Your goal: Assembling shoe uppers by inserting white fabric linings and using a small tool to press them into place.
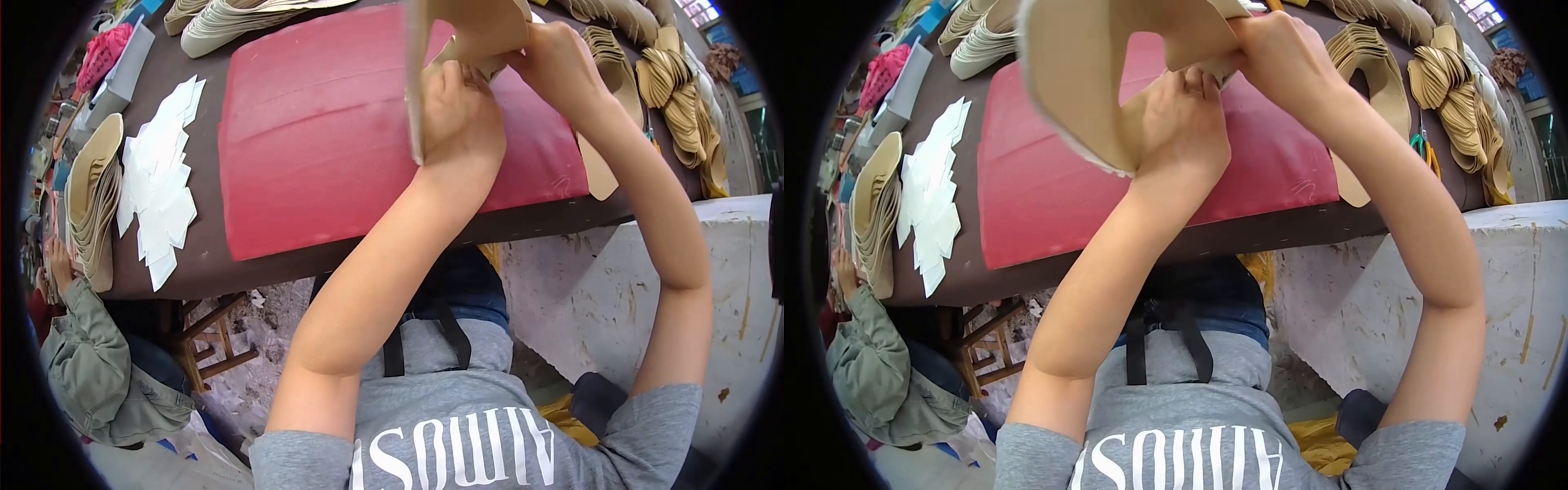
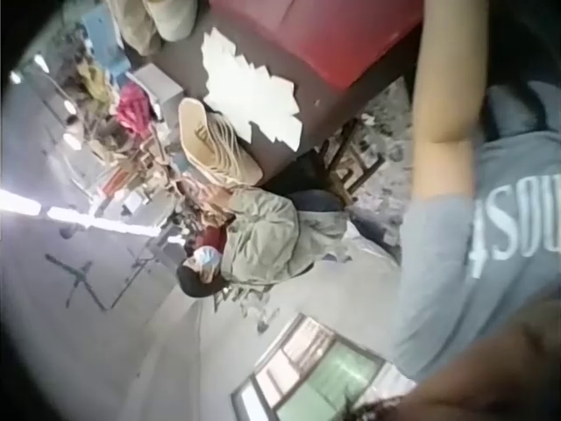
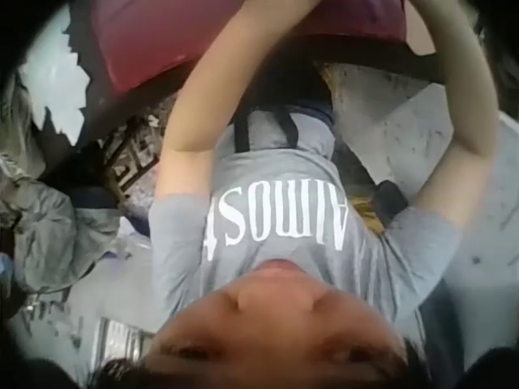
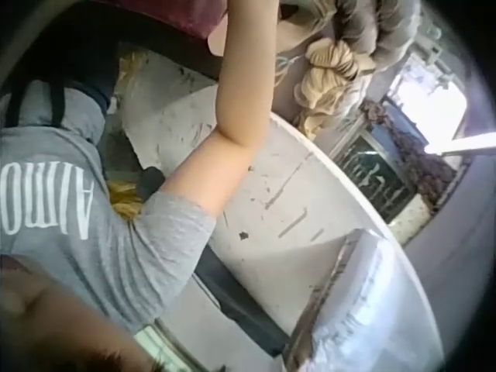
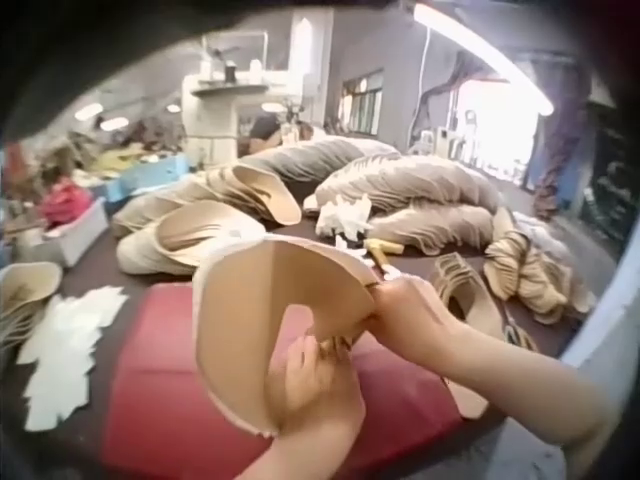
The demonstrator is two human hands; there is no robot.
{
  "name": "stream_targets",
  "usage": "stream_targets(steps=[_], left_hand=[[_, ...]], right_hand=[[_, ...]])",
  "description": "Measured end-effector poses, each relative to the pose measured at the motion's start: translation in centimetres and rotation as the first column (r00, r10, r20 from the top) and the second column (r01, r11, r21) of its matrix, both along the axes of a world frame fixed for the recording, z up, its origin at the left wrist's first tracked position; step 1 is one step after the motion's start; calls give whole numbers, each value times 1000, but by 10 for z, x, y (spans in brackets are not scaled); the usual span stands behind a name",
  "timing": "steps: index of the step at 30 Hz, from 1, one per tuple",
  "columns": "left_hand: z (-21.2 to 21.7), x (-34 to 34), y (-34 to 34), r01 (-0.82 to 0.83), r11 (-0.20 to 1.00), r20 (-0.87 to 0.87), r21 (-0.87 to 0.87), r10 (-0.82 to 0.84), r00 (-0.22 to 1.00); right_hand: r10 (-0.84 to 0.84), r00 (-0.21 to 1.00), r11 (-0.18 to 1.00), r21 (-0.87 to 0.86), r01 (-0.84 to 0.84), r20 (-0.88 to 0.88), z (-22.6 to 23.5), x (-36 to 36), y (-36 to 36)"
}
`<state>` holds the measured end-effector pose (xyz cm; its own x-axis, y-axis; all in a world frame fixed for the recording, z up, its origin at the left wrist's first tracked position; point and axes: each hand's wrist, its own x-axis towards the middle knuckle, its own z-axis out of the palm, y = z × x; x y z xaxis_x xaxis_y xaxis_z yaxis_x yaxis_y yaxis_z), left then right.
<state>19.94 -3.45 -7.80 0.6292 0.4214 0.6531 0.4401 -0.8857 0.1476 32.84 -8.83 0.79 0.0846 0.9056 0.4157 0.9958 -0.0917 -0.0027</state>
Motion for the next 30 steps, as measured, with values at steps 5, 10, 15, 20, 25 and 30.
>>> stream_targets(steps=[5,10,15,20,25,30], left_hand=[[-5,11,2,32,991,98,-133,-19,995],[7,11,5,30,997,78,-67,-25,997],[16,21,20,4,1000,-150,5,-4,989],[46,6,24,31,965,-397,262,79,915],[58,-24,0,178,868,-557,464,130,820],[52,-14,-5,161,787,-536,595,239,810]], right_hand=[[-68,998,997,31,67,18,-5,3,2],[-41,996,999,25,43,-74,-3,2,5],[-91,990,994,47,97,-112,-2,1,8],[-263,959,955,115,275,-107,-13,2,0],[-272,753,926,50,374,-598,-34,-16,-22],[-283,861,898,197,392,-423,-50,-17,-25]])
